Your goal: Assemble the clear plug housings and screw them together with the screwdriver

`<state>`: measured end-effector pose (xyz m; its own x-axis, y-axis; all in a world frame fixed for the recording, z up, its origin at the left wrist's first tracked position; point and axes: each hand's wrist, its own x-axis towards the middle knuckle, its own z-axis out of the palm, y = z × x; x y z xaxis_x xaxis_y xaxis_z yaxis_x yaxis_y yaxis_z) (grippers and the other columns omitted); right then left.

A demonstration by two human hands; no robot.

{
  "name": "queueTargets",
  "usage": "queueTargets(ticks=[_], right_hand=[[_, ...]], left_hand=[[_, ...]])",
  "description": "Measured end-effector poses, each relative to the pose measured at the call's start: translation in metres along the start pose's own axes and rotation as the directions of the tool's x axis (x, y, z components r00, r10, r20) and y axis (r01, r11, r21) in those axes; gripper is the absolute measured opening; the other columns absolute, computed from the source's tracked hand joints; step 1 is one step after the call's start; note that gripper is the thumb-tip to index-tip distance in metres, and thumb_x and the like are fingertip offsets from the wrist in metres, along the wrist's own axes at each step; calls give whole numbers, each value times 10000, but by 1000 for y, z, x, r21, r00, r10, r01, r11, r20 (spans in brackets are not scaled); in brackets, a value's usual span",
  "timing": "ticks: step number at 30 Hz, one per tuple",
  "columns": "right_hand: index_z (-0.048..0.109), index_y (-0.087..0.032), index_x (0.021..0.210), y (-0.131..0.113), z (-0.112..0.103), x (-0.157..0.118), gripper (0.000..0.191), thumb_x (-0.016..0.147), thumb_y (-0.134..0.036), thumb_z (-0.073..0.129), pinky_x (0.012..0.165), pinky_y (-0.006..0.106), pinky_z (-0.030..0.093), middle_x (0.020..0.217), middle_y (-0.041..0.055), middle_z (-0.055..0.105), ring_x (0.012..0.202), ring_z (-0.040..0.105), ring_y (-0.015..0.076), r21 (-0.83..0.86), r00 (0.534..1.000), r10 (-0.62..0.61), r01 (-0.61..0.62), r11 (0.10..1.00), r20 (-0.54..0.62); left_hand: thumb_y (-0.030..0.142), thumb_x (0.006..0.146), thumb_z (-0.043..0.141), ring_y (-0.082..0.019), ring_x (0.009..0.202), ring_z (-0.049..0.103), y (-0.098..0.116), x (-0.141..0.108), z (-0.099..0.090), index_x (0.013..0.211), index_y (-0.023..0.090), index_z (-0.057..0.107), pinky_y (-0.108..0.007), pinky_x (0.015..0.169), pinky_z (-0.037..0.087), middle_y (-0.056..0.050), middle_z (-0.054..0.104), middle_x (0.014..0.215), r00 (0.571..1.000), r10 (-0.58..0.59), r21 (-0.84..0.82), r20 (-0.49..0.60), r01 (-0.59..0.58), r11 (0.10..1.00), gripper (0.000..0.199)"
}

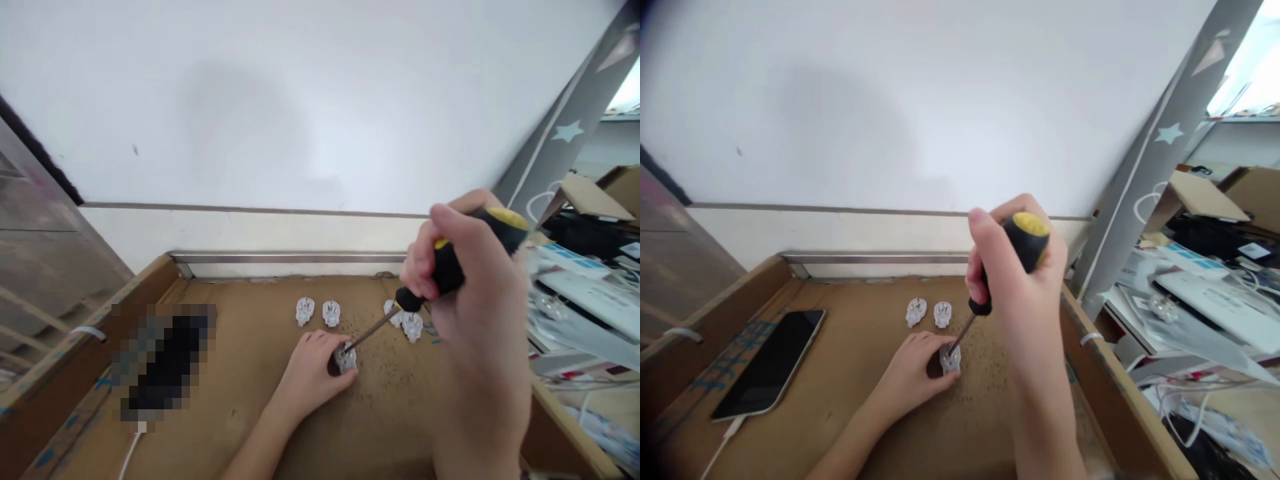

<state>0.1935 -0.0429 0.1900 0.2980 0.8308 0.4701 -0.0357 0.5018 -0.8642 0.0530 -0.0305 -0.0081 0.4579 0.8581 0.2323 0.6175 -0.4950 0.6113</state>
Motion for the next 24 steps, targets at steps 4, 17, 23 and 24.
queueTargets(ticks=[4, 17, 23, 24], right_hand=[[308, -222, 686, -3, 13, -16, 288, 809, -379, 516, 382, 228, 275, 512, -62, 357, 386, 335, 69, -102, 995, -96, 99, 990, 34], [449, -196, 915, -46, -14, -10, 227, 836, -409, 457, 564, 264, 313, 686, 1, 497, 596, 438, 125, -822, 905, -162, 424, 381, 392], [473, -246, 1072, -97, -26, -9, 272, 816, -334, 500, 531, 237, 348, 853, -7, 608, 519, 445, 71, -755, 715, 284, 513, 407, 639], [476, -274, 1083, -106, -23, -12, 298, 794, -331, 524, 502, 229, 343, 873, -24, 616, 485, 435, 59, -769, 681, 371, 490, 410, 631]], left_hand=[[352, 723, 659, -238, 969, 580, 1, -3, 5, 1084, 230, 589, -372, 883, 410, -42, 656, 1018, 998, 27, 71, -63, -22, 997, 388], [311, 740, 620, -262, 979, 579, 27, -14, 0, 990, 200, 593, -413, 885, 403, -56, 668, 1009, 996, -56, 172, -67, 67, 983, 274], [272, 714, 638, -241, 958, 572, 39, -53, 1, 971, 206, 600, -399, 886, 400, -33, 663, 984, 993, -92, 110, -67, 99, 989, 268], [264, 715, 635, -239, 971, 565, 41, -59, 3, 992, 206, 598, -398, 891, 398, -30, 661, 997, 991, -113, 98, -74, 120, 988, 285]])
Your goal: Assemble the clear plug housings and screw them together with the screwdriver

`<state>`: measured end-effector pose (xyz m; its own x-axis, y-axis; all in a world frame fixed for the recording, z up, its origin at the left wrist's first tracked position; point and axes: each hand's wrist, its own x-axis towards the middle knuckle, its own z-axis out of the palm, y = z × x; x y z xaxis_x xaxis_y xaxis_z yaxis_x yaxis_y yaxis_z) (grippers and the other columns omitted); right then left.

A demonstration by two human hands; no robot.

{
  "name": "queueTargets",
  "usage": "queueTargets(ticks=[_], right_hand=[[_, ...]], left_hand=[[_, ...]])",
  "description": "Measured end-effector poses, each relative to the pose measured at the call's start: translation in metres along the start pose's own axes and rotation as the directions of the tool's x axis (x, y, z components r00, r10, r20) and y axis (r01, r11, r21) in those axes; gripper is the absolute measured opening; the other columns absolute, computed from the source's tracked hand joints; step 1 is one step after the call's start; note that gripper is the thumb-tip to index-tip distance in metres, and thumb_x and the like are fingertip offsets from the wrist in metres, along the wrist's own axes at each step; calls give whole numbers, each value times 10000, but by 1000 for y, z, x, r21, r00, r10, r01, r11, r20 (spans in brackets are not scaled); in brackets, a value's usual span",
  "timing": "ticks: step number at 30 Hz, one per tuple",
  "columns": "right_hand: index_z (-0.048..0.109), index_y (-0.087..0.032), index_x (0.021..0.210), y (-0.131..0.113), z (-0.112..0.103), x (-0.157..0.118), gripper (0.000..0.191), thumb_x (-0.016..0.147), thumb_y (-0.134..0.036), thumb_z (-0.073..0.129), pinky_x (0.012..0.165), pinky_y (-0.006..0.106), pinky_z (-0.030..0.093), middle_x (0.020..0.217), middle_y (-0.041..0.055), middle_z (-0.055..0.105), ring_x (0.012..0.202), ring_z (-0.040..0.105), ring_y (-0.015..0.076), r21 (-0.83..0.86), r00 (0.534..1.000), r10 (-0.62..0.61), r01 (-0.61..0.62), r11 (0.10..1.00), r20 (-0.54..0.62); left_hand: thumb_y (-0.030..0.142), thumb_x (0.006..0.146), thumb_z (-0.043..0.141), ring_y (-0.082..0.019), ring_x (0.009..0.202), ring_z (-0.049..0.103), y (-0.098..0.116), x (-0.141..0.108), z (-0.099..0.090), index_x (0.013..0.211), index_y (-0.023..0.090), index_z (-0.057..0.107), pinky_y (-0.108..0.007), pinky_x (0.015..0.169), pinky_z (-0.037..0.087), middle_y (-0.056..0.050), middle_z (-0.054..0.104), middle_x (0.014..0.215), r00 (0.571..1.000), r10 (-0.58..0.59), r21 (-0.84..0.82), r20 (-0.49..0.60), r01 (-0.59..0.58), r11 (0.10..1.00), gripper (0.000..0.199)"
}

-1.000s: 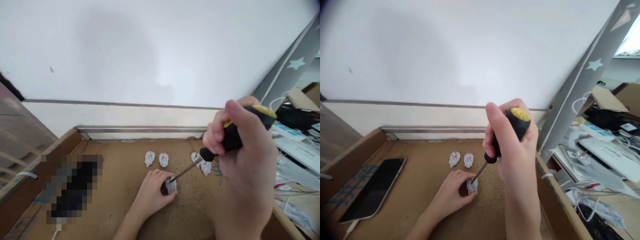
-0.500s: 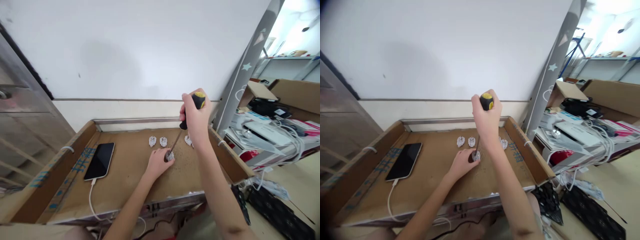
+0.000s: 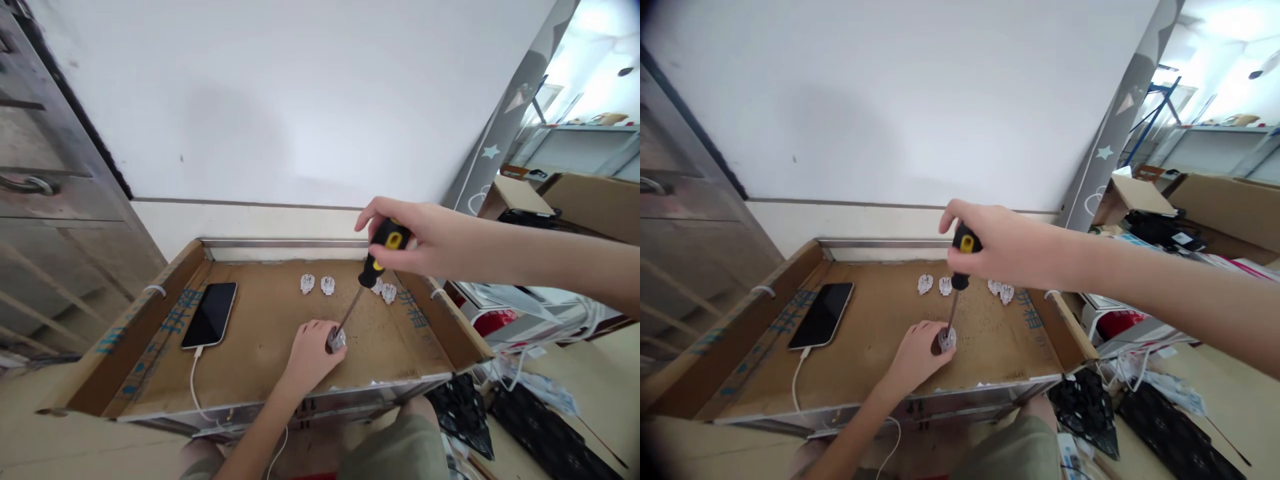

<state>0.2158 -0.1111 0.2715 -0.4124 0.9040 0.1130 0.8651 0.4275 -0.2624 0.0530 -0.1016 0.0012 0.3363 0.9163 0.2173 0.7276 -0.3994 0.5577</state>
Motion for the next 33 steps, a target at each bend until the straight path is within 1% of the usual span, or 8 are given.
queueTargets(ticks=[3, 7, 12, 16, 20, 23, 28, 33], right_hand=[[507, -303, 1080, -19, -12, -3, 323, 764, -356, 548, 471, 223, 333, 800, -46, 619, 450, 444, 59, -101, 984, 72, -56, 993, 160], [574, -246, 969, -29, -18, 2, 306, 826, -486, 448, 466, 237, 296, 620, -17, 568, 428, 432, 82, -309, 981, 63, -3, 951, 182], [560, -318, 1024, -33, -17, 3, 258, 767, -328, 546, 497, 233, 335, 923, -25, 604, 521, 490, 68, -262, 972, 36, 26, 965, 230], [605, -302, 953, -35, -17, 7, 191, 813, -376, 499, 524, 250, 351, 874, -18, 609, 516, 489, 72, -278, 970, 27, 43, 960, 241], [593, -325, 1051, -33, -17, 12, 291, 768, -282, 537, 543, 242, 355, 1031, -13, 589, 582, 518, 68, -263, 968, -19, 87, 961, 252], [635, -281, 941, -31, -17, 14, 201, 807, -338, 496, 537, 237, 356, 965, -3, 602, 566, 511, 64, -266, 969, -51, 117, 957, 242], [593, -343, 1066, -29, -17, 15, 316, 755, -299, 554, 536, 235, 361, 998, -16, 586, 575, 509, 67, -249, 967, -58, 122, 961, 248], [614, -314, 999, -31, -15, 14, 222, 805, -355, 513, 519, 225, 358, 947, -12, 588, 565, 494, 63, -289, 967, -75, 146, 946, 243]], left_hand=[[251, 725, 623, -238, 1032, 532, 3, -11, 3, 1045, 204, 587, -396, 909, 390, -28, 643, 1067, 999, -47, -22, -26, 47, 999, 325], [264, 736, 614, -243, 1033, 517, 2, -12, 5, 1048, 201, 587, -401, 909, 387, -36, 629, 1072, 998, -54, -24, -32, 53, 998, 320], [262, 747, 599, -240, 1010, 524, 2, -17, -2, 1059, 198, 583, -397, 894, 394, -38, 627, 1066, 998, -58, -36, 31, 60, 998, 319], [261, 770, 576, -244, 1029, 520, 4, -22, -7, 1086, 204, 577, -400, 897, 392, -43, 627, 1087, 993, -92, -27, 68, 94, 995, 321], [264, 780, 572, -248, 1050, 512, 5, -22, -7, 1102, 209, 574, -408, 904, 387, -42, 624, 1102, 991, -104, -14, 80, 105, 994, 327], [271, 775, 579, -248, 1056, 511, 5, -21, -6, 1094, 209, 577, -406, 913, 385, -42, 623, 1104, 992, -105, -14, 76, 106, 994, 326], [285, 777, 578, -246, 1052, 517, 4, -21, -7, 1101, 220, 574, -401, 910, 390, -38, 623, 1100, 991, -104, -15, 78, 106, 994, 331], [274, 775, 580, -247, 1038, 522, 4, -21, -5, 1080, 220, 577, -391, 893, 398, -40, 627, 1079, 993, -98, -10, 64, 99, 995, 310]])
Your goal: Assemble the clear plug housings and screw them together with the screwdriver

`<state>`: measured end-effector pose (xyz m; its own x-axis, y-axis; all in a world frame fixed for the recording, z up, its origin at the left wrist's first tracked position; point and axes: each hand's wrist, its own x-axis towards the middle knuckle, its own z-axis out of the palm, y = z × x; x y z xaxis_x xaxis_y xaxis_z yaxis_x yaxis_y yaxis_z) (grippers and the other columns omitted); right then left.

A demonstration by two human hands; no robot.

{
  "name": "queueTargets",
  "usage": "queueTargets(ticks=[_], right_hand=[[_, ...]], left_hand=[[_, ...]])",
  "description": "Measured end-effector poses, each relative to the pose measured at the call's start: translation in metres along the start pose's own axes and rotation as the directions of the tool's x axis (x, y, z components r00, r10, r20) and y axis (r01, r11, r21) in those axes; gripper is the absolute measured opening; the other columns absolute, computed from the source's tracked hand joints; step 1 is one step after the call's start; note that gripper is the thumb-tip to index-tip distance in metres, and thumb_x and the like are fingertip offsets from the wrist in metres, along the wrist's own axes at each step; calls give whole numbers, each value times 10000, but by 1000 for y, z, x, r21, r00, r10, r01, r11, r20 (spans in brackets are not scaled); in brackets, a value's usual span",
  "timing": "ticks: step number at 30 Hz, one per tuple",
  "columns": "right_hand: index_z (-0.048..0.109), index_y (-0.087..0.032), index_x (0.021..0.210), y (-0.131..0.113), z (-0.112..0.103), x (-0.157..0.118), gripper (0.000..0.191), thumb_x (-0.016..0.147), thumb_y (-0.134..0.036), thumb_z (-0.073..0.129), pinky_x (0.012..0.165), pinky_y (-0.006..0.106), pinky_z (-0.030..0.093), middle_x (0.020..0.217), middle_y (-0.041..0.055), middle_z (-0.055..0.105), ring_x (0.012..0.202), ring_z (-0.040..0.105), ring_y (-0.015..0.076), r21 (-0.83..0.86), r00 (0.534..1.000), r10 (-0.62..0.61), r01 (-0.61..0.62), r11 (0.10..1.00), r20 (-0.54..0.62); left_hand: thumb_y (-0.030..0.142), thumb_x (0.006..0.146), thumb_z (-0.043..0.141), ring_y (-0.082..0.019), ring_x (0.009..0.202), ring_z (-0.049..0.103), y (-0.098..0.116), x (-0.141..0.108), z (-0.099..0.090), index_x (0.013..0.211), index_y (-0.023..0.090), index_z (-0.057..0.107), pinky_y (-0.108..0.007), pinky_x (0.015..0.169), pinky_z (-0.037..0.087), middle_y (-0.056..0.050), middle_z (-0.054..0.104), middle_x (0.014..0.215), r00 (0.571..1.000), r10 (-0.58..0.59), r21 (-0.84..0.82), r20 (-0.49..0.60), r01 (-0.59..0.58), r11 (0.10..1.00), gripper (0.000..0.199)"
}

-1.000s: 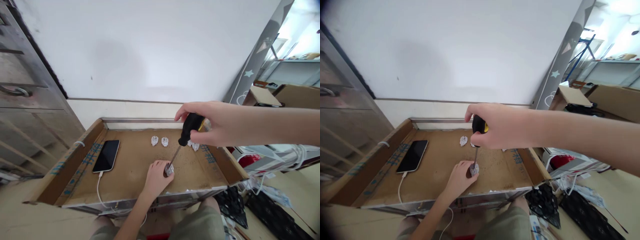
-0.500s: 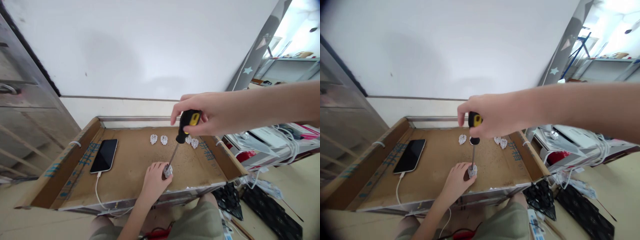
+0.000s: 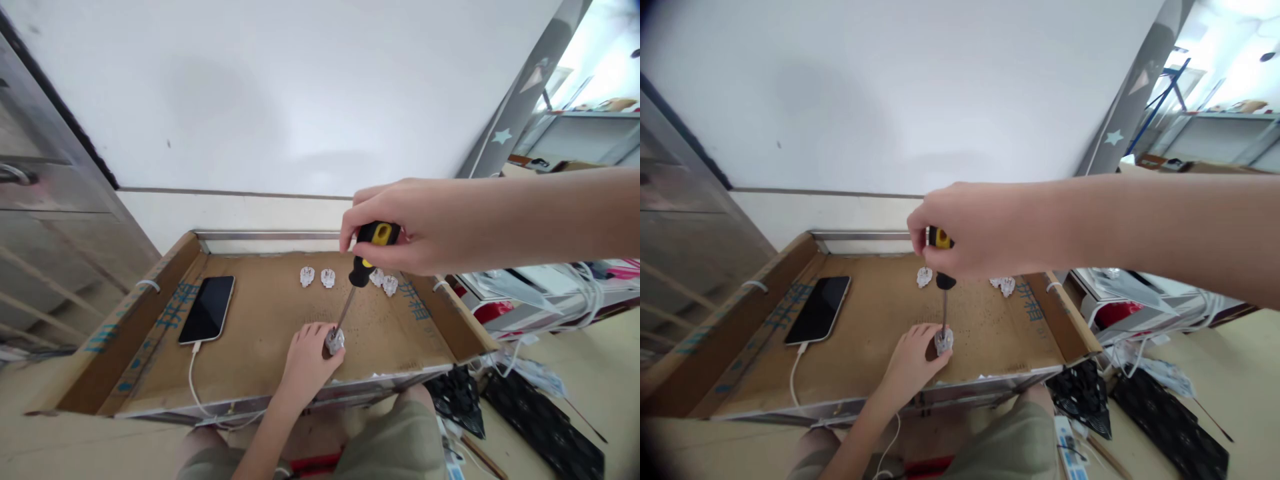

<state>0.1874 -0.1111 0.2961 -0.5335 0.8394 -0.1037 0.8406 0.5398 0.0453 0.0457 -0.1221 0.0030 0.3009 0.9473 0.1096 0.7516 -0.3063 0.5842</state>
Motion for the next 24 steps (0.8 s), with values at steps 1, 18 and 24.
queueTargets(ticks=[1, 18, 24], right_hand=[[593, -335, 1030, -1, 1, 0, 241, 800, -347, 525, 509, 219, 354, 985, -21, 578, 566, 490, 57, 15, 1000, -11, 11, 1000, -4], [547, -325, 1046, 1, 2, -7, 281, 768, -349, 577, 490, 223, 330, 935, -28, 593, 544, 464, 71, 70, 999, 29, -26, 997, -36], [551, -338, 1068, 1, 2, -8, 310, 761, -351, 588, 515, 230, 324, 1001, -31, 580, 539, 446, 58, 40, 998, 10, -8, 999, -57]], left_hand=[[272, 774, 581, -248, 1033, 522, 0, 0, 0, 1072, 217, 579, -392, 889, 399, -41, 628, 1074, 1000, 0, 3, 0, 0, 1000, 303], [279, 771, 585, -239, 1024, 524, -2, 2, 0, 1069, 213, 578, -389, 882, 404, -38, 626, 1078, 1000, 13, -6, 5, -13, 1000, 305], [266, 770, 584, -240, 1032, 521, 0, 2, 1, 1071, 211, 575, -388, 872, 409, -40, 623, 1087, 1000, 13, 7, -7, -13, 1000, 306]])
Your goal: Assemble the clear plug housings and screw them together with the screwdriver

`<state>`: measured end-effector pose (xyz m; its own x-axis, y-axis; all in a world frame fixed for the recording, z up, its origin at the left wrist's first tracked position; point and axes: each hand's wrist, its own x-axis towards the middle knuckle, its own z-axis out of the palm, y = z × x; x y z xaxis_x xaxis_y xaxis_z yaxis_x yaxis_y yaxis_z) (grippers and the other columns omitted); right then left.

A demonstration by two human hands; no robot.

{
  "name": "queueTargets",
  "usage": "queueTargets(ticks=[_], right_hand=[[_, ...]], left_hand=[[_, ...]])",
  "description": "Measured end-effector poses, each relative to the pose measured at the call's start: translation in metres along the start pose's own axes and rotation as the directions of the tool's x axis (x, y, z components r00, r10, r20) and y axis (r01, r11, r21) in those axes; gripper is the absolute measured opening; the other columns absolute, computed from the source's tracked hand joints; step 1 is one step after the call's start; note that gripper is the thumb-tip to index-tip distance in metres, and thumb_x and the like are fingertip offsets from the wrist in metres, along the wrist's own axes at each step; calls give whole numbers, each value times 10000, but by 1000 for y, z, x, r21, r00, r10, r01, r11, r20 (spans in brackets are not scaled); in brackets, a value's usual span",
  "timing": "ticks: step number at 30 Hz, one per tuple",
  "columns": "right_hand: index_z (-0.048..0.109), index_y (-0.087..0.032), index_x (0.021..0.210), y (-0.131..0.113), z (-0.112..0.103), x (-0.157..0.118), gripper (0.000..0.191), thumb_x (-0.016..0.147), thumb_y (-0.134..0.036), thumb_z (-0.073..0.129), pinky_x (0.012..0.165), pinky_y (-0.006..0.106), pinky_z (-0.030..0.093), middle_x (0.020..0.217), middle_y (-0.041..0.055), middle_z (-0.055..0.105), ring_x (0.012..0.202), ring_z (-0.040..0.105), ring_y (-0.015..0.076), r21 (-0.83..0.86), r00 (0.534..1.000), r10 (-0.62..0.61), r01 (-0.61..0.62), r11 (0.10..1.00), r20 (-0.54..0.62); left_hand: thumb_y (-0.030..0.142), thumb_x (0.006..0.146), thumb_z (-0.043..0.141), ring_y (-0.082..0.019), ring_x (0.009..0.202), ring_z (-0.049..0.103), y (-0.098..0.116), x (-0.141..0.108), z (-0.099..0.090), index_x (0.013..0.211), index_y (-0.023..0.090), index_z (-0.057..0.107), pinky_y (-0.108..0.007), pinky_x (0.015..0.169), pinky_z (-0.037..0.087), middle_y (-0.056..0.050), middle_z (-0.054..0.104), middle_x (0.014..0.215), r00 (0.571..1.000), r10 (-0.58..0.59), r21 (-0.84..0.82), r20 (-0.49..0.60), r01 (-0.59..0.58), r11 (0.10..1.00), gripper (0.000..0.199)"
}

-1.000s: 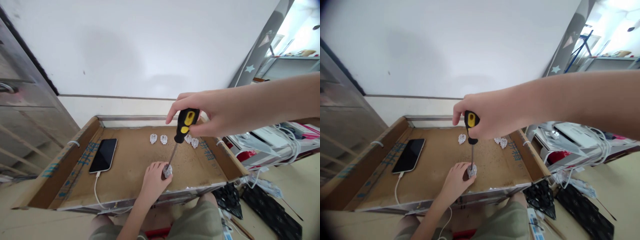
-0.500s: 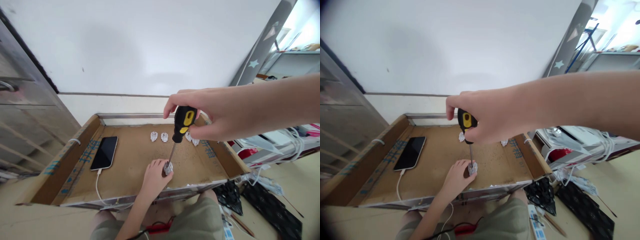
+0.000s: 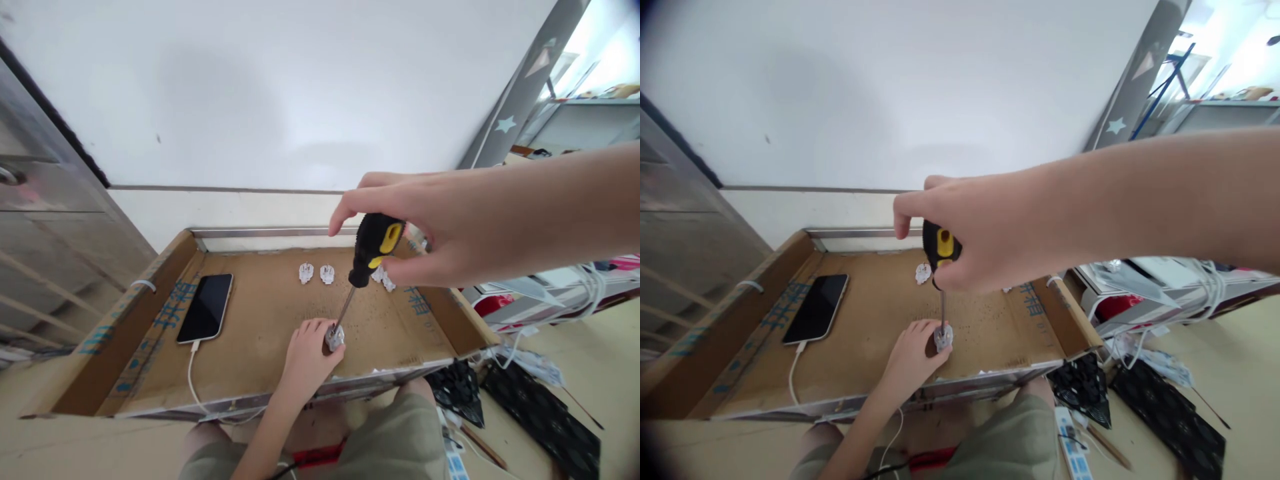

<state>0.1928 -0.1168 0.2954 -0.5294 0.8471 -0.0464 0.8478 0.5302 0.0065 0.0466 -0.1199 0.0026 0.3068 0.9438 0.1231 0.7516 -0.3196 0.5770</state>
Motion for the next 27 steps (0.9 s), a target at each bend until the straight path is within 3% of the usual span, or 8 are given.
queueTargets(ticks=[3, 5, 7, 11, 16, 20, 24, 27], right_hand=[[579, -313, 1011, 0, 0, -2, 214, 801, -324, 535, 504, 232, 310, 990, -31, 576, 523, 428, 49, 16, 1000, -1, 0, 1000, 25], [569, -328, 1037, 0, 0, -2, 258, 800, -241, 517, 484, 229, 297, 1009, -41, 574, 479, 392, 30, 50, 998, 11, -14, 999, 56], [554, -335, 1073, -1, -2, -3, 292, 788, -274, 546, 476, 226, 295, 998, -39, 578, 485, 406, 34, 54, 999, 17, -20, 998, 48], [606, -290, 972, -1, -3, -4, 187, 809, -306, 515, 488, 230, 313, 892, -18, 593, 505, 434, 49, 11, 998, 14, -14, 1000, 59], [571, -307, 1046, 2, -1, -5, 258, 806, -388, 523, 517, 243, 325, 936, 4, 586, 550, 452, 75, -38, 1000, -1, 2, 999, 27], [524, -357, 1111, 3, 0, -5, 342, 777, -294, 557, 504, 232, 313, 1050, -30, 562, 491, 416, 37, -21, 999, 26, -25, 999, 32], [603, -273, 970, 3, 0, -2, 218, 846, -397, 474, 531, 232, 325, 880, -5, 595, 521, 467, 55, -17, 999, 14, -13, 1000, 39], [565, -327, 1062, 4, 1, -2, 250, 817, -351, 522, 520, 231, 317, 1015, -22, 575, 522, 457, 45, 5, 1000, 12, -12, 1000, 6]], left_hand=[[254, 757, 592, -240, 1032, 521, 1, 1, -1, 1053, 201, 580, -387, 877, 412, -42, 620, 1094, 1000, 14, 10, -1, -14, 1000, 301], [250, 749, 598, -237, 1019, 524, 1, 2, -2, 1042, 193, 585, -383, 876, 416, -44, 621, 1088, 1000, 27, 13, 0, -27, 1000, 299], [245, 743, 602, -236, 1007, 525, 2, 4, -4, 1032, 187, 592, -383, 873, 418, -44, 625, 1077, 1000, 31, 17, 3, -31, 999, 295], [245, 737, 608, -235, 1012, 526, 1, 5, -5, 1026, 189, 599, -383, 872, 417, -41, 629, 1073, 999, 32, 5, 14, -32, 999, 295], [247, 744, 598, -231, 1018, 527, 0, 4, -2, 1043, 193, 593, -378, 884, 415, -47, 627, 1086, 999, 38, -5, 3, -38, 999, 304], [243, 745, 592, -237, 1017, 528, 1, 3, -2, 1051, 182, 586, -388, 886, 418, -54, 628, 1086, 1000, 26, 7, 5, -26, 1000, 312], [237, 746, 579, -241, 1003, 534, 3, 4, -3, 1032, 193, 589, -384, 869, 424, -59, 632, 1072, 1000, 27, 19, 13, -27, 999, 290], [230, 743, 581, -239, 1009, 532, 4, 3, -3, 1038, 195, 586, -383, 878, 420, -59, 629, 1082, 999, 34, 9, -4, -34, 999, 298]])
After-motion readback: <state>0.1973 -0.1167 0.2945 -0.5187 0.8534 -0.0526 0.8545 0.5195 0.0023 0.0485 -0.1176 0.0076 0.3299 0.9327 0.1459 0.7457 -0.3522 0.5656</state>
